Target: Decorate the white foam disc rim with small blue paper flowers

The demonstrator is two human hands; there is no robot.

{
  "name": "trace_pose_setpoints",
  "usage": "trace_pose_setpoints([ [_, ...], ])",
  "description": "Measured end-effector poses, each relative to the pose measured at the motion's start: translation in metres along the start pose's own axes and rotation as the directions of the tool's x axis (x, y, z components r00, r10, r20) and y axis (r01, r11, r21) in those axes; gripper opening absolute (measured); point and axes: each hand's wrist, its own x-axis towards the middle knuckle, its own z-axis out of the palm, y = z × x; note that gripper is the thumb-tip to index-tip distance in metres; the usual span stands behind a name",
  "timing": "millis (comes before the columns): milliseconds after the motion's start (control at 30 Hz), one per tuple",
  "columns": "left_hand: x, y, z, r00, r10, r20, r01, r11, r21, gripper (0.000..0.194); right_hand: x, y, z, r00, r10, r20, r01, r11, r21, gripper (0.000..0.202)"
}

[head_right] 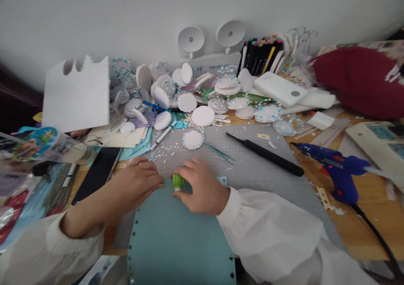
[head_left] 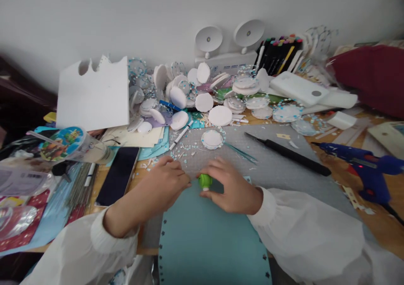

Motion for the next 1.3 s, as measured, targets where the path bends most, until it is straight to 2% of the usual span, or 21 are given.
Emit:
trace_pose_setpoints([
  [300, -0.005, -0.009, -0.003, 0.997, -0.038, -0.062, 0.034, 0.997, -0.067, 0.021, 0.001, 0.001, -0.002, 1.000, -0.017, 0.003, 0.017, 0.999, -0.033, 0.020],
  [433, -0.002, -0.001, -0.006, 0.994, -0.095, -0.046, 0.092, 0.994, -0.058, 0.012, 0.002, 0.001, -0.003, 1.000, -0.013, 0.013, 0.013, 0.999, -0.041, 0.020],
  [467, 0.000, 0.003, -0.007, 0.992, -0.111, -0.053, 0.108, 0.992, -0.066, 0.014, 0.002, 0.001, -0.003, 1.000, -0.011, 0.021, 0.012, 0.999, -0.040, 0.020],
  [567, 0.008, 0.016, -0.006, 0.987, -0.127, -0.101, 0.118, 0.989, -0.087, 0.045, 0.001, -0.002, -0.003, 0.999, -0.018, 0.044, 0.020, 0.999, -0.042, 0.016],
  [667, 0.015, 0.021, -0.001, 0.987, -0.103, -0.124, 0.096, 0.994, -0.055, 0.043, 0.001, -0.004, -0.003, 0.999, -0.015, 0.037, 0.017, 0.998, -0.058, 0.013],
  [867, 0.017, 0.013, 0.011, 0.977, -0.026, -0.212, 0.016, 0.999, -0.051, 0.044, 0.001, -0.002, 0.000, 0.999, -0.044, 0.007, 0.045, 0.995, -0.091, 0.010],
  [1100, 0.008, 0.005, 0.005, 0.997, -0.034, -0.067, 0.027, 0.995, -0.092, 0.036, 0.003, 0.002, 0.004, 1.000, -0.009, 0.028, 0.010, 0.999, -0.048, 0.019],
  [1200, 0.002, -0.002, 0.006, 0.999, 0.004, -0.033, -0.006, 0.999, -0.048, 0.016, 0.002, 0.002, 0.004, 0.998, 0.006, 0.059, -0.004, 1.000, -0.026, 0.026],
  [1300, -0.004, -0.008, 0.009, 0.998, 0.027, -0.061, -0.027, 1.000, 0.009, 0.025, 0.001, 0.003, 0.005, 0.997, 0.028, 0.065, -0.028, 1.000, -0.007, 0.028],
])
